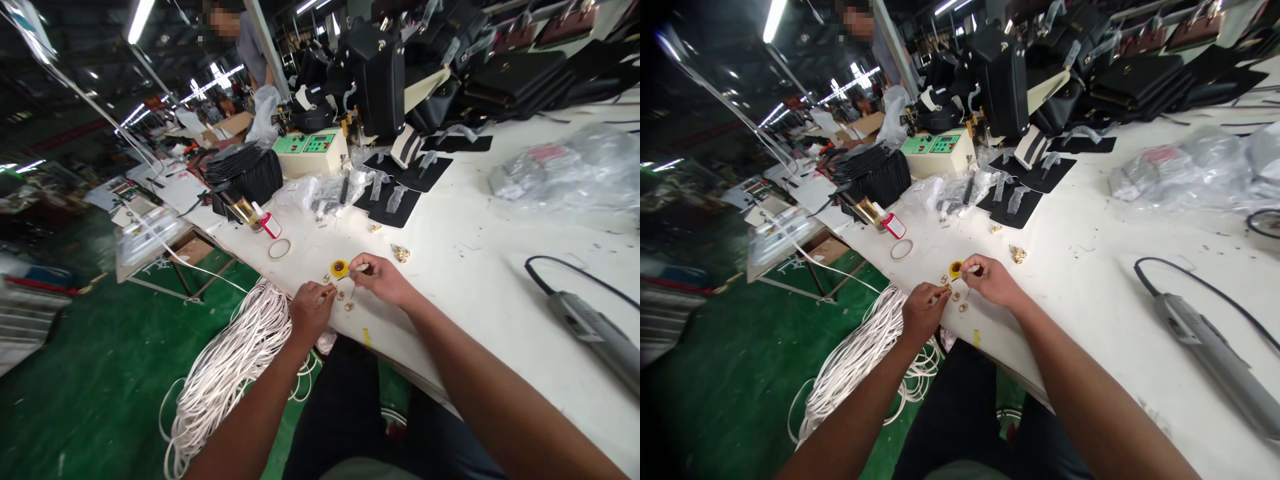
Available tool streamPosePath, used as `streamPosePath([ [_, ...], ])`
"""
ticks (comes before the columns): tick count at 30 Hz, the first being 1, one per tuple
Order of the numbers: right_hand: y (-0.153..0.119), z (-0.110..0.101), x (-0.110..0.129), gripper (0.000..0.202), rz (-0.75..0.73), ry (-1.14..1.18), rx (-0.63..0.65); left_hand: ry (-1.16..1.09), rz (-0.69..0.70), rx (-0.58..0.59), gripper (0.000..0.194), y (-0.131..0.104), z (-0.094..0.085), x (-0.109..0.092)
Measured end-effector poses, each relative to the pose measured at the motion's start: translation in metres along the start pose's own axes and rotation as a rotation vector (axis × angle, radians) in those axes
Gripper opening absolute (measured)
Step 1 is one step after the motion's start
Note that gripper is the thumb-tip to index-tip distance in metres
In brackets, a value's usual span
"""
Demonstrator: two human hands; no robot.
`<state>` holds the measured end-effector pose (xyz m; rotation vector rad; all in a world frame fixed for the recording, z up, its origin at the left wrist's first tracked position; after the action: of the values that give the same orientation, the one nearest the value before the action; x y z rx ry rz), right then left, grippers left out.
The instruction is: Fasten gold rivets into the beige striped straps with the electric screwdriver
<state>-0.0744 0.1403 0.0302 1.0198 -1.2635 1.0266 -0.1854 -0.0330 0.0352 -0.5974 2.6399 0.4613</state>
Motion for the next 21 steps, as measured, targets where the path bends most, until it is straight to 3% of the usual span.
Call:
streamPosePath([
  [8,-0.003,-0.045,0.000,0.033,-0.039,0.176,-0.379,-0.003,-0.084,0.017,0.007,-0.004,0.009,0.006],
  [13,-0.009,-0.065,-0.003,0.033,-0.097,0.297,-0.576,-0.046,-0.091,0.030,0.016,0.002,0.003,0.008],
  [18,-0.015,-0.091,-0.003,0.031,-0.170,0.411,-0.786,-0.054,-0.002,0.053,0.015,0.036,-0.010,-0.005],
  [21,-0.019,-0.108,0.000,0.030,-0.229,0.451,-0.876,-0.046,0.113,0.151,0.011,0.073,0.001,-0.032],
])
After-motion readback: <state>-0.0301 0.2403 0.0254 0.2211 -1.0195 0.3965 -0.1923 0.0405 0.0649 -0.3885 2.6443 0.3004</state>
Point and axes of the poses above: each hand's wrist, its own y-axis towards the middle knuckle, its own z-axis out of the palm, x = y × z, the point moved 5 cm from there along y, towards the middle knuckle, and after that the axes turned 15 degrees about x, right-handed, at the moved point
